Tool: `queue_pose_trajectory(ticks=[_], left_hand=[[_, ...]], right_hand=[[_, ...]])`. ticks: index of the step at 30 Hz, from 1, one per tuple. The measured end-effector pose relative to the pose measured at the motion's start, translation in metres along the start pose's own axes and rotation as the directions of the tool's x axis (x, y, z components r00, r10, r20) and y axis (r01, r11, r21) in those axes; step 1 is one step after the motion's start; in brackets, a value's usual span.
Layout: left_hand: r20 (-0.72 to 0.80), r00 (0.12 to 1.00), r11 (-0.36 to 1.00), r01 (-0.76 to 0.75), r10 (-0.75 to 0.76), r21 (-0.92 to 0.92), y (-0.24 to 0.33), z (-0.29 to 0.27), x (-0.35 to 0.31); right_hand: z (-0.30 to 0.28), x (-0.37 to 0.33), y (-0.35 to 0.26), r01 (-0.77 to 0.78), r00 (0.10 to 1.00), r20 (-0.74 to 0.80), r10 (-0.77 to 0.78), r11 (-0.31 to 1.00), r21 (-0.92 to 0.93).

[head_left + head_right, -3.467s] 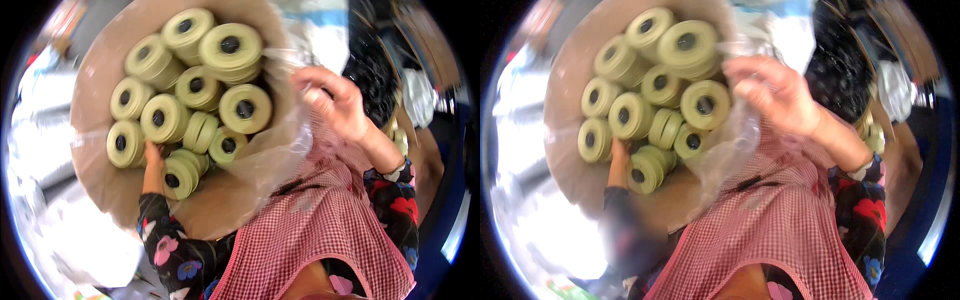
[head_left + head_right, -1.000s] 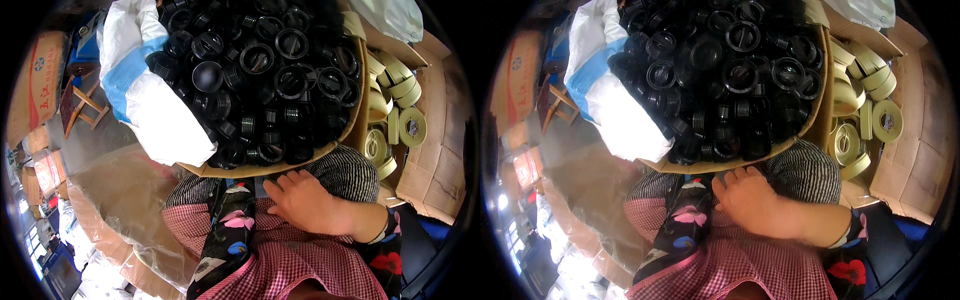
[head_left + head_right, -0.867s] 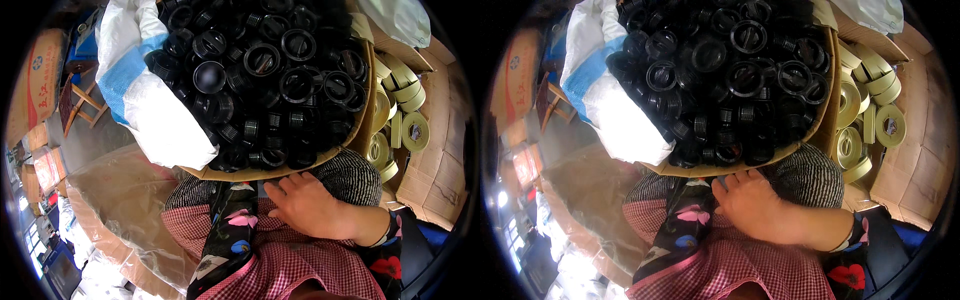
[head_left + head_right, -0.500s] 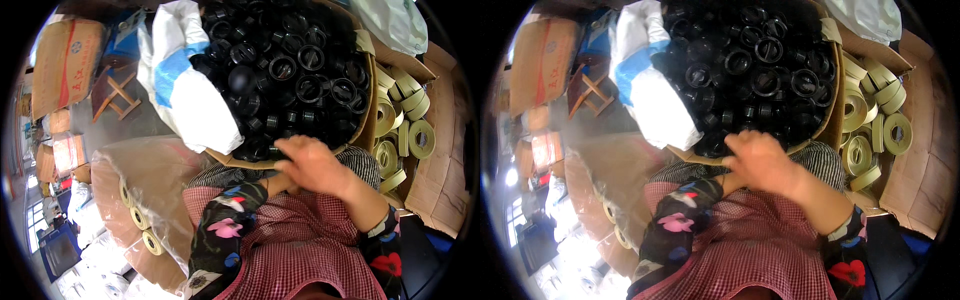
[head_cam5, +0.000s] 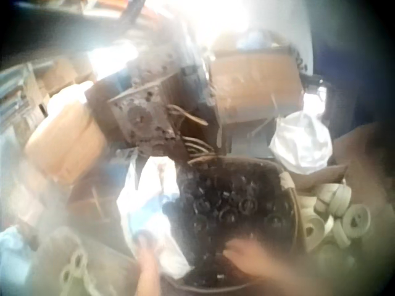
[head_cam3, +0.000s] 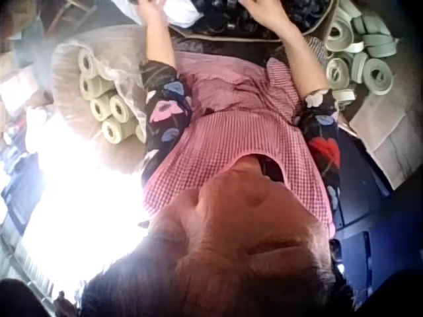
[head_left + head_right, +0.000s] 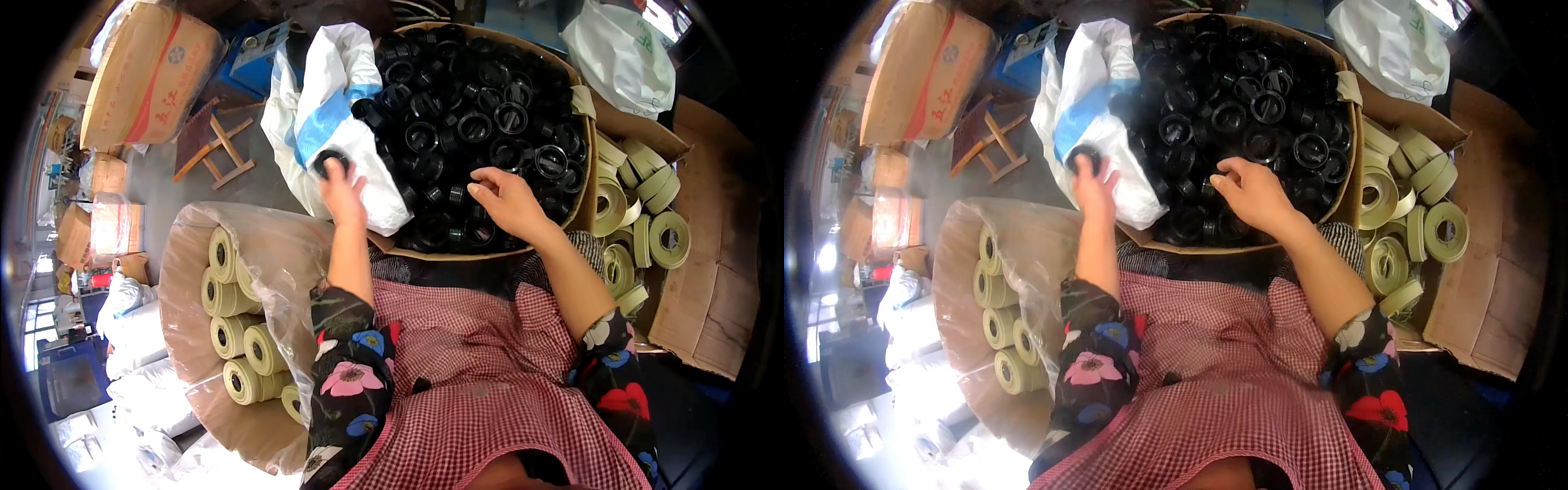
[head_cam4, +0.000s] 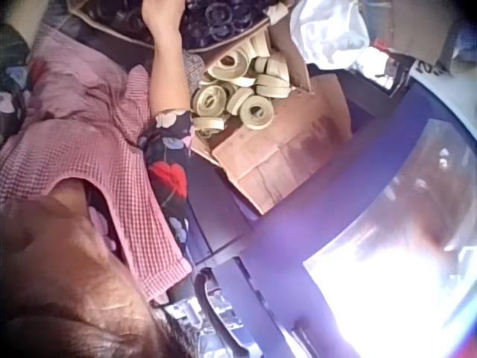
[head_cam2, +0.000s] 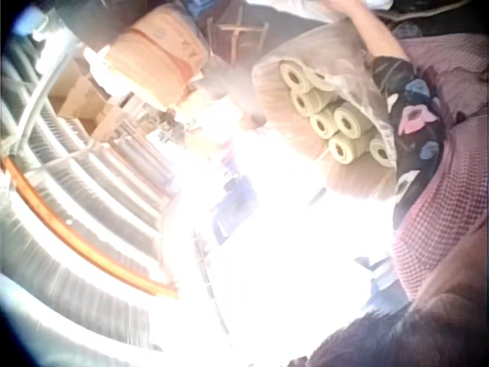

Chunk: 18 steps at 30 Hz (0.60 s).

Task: The person places black plastic components into round canisters and stacks the finished canisters inside a large bag.

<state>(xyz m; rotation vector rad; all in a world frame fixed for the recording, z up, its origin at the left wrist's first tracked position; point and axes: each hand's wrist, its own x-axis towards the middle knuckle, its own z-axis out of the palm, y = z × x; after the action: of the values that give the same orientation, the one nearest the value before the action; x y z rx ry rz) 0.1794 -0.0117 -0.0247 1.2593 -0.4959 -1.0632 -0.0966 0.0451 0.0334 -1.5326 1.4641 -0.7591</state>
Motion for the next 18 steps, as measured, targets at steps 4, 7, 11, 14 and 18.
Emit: queue_pose_trajectory(ticks=[4,7,11,14,18], left_hand=[[-0.095,0.994,0.997,0.056,-0.061,-0.049,0.022,-0.020,0.008],[-0.148,0.970,0.954,0.151,-0.194,-0.259,0.030,-0.027,0.015],[-0.160,0.899,0.839,0.300,-0.408,-0.454,0.042,-0.045,0.026],[-0.168,0.870,0.782,0.313,-0.464,-0.539,0.042,-0.054,0.036],[-0.303,0.795,0.754,0.270,-0.525,-0.599,0.037,-0.057,0.050]], right_hand=[[0.008,0.006,-0.004,-0.006,1.000,0.004,0.006,0.995,-0.097],[0.028,0.008,-0.012,0.047,0.998,-0.036,-0.048,0.999,-0.020],[0.052,0.018,-0.008,0.141,0.989,-0.041,-0.144,0.987,-0.076],[0.070,0.064,-0.016,0.533,0.774,-0.062,-0.631,0.700,-0.475],[0.112,0.134,-0.056,0.510,0.791,0.171,-0.588,0.478,-0.715]])
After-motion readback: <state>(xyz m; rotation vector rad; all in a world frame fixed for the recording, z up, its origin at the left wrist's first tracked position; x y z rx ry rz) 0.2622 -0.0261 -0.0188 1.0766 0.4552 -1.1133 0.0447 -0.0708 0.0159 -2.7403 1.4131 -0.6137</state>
